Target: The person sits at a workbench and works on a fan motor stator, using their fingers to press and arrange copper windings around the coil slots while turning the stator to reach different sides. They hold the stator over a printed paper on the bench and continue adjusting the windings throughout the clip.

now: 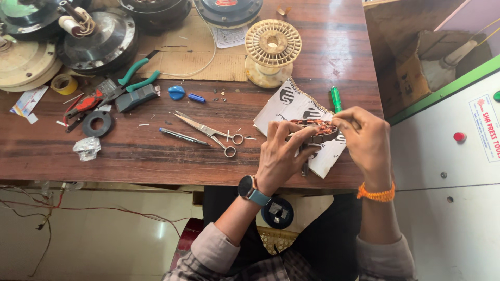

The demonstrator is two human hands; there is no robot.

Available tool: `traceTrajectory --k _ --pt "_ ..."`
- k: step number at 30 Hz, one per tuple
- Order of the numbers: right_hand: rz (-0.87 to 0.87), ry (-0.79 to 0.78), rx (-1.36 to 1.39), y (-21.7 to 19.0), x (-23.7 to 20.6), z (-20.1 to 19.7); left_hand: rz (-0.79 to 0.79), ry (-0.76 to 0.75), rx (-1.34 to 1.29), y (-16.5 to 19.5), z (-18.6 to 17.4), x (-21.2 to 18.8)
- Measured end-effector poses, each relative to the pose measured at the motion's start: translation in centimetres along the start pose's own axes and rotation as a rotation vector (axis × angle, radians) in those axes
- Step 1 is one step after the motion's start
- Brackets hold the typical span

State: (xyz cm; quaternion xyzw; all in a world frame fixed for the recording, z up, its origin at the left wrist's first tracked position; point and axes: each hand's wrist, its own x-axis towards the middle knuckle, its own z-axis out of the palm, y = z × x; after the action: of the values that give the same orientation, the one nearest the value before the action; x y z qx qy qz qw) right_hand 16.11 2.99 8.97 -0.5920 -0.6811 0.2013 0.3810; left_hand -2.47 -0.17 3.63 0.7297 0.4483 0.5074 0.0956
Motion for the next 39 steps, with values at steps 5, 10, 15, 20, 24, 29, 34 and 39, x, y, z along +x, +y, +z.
traceTrajectory --k 5,10,15,20,24,29,34,39 --pt "-0.056 0.148 0.071 1.1 -3.9 -0.4 -0.045 -0.086 0.076 0.8 -1.1 0.6" --pt "-0.045 0.156 0.116 1.6 -6.7 1.0 -0.092 -0.126 0.023 1.4 -1.8 1.0" --pt "-0.126 0.133 0.217 2.2 -8.2 2.9 -0.099 -0.117 -0.047 1.5 -2.2 0.9" --pt "-0.237 0.148 0.296 3.1 -8.4 3.6 -0.114 -0.134 -0.053 1.5 -2.2 0.8" --pt "-0.147 0.111 0.245 3.5 -8.6 4.3 -0.114 -0.112 -0.068 1.4 -2.1 0.8" --pt "-0.248 0.154 0.074 3.8 -9.0 5.5 -0.102 -0.087 -0.072 1.1 -2.0 0.5" --pt "-0.255 0.122 0.057 3.6 -9.6 5.8 -0.070 -0.088 -0.026 1.5 -2.0 0.7" --pt "-0.257 0.124 0.099 3.1 -10.2 6.2 -0.073 -0.094 0.208 2.7 -2.9 0.8"
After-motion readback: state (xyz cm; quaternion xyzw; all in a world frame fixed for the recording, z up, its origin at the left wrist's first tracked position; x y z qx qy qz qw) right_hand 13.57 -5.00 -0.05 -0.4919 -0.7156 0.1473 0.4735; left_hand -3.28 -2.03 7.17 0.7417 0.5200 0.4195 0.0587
